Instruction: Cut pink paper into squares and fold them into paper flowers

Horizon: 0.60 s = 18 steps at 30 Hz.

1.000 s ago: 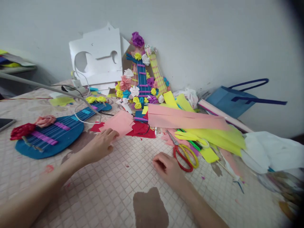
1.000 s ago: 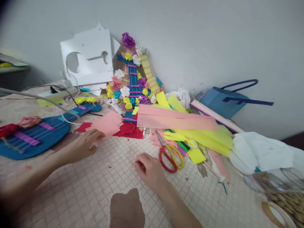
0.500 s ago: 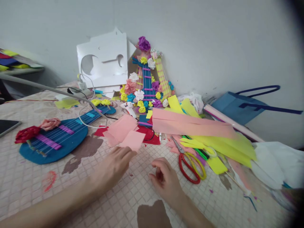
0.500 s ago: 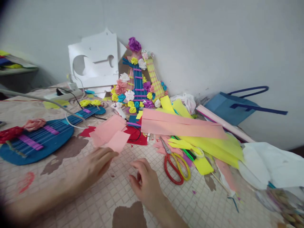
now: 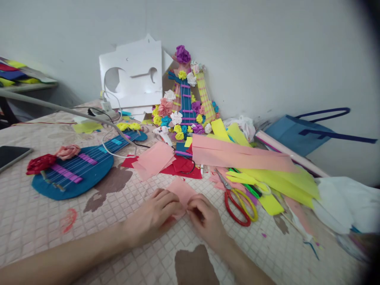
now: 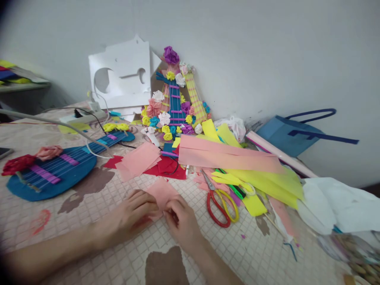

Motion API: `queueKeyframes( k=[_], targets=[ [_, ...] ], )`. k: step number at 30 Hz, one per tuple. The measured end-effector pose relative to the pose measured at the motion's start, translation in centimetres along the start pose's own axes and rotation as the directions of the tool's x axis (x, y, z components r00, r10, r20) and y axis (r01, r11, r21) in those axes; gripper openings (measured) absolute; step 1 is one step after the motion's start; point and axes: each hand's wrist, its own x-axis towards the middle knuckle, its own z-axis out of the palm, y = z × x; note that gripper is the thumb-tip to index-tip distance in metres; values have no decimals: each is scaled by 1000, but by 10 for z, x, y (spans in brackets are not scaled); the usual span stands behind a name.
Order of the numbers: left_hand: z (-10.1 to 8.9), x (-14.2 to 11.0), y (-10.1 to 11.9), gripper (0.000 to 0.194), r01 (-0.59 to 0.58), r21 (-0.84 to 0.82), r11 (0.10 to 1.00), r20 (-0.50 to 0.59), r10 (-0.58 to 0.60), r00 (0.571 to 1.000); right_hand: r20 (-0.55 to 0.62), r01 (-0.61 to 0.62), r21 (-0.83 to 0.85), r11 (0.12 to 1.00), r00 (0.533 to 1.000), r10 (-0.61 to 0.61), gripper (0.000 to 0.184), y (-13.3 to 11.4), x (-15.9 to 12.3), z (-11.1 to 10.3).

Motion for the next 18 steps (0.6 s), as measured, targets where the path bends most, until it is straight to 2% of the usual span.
queueKeyframes(
  k=[4, 7, 13, 15, 18],
  targets=[
    [3, 0, -1, 11, 21, -49, 999, 50, -18, 999, 68, -28, 0, 1000, 997, 28, 16, 3, -2, -2],
    [7, 0, -1, 11, 28, -101, 994, 63, -22, 998, 116, -50, 23, 998, 992, 47, 23, 3, -5, -4],
    [9, -2, -4, 11, 49, -204, 978, 8, -48, 999, 209, -83, -49, 995, 974, 91, 39, -11, -1, -2],
    [7, -2, -5, 12, 48, -233, 971, -8, -52, 999, 207, -96, -110, 989, 971, 117, 39, -14, 0, 3],
    [5, -1, -5, 12, 26, -252, 967, -4, -28, 1000, 139, -134, -185, 974, 977, 161, 36, -13, -3, 13]
  ],
)
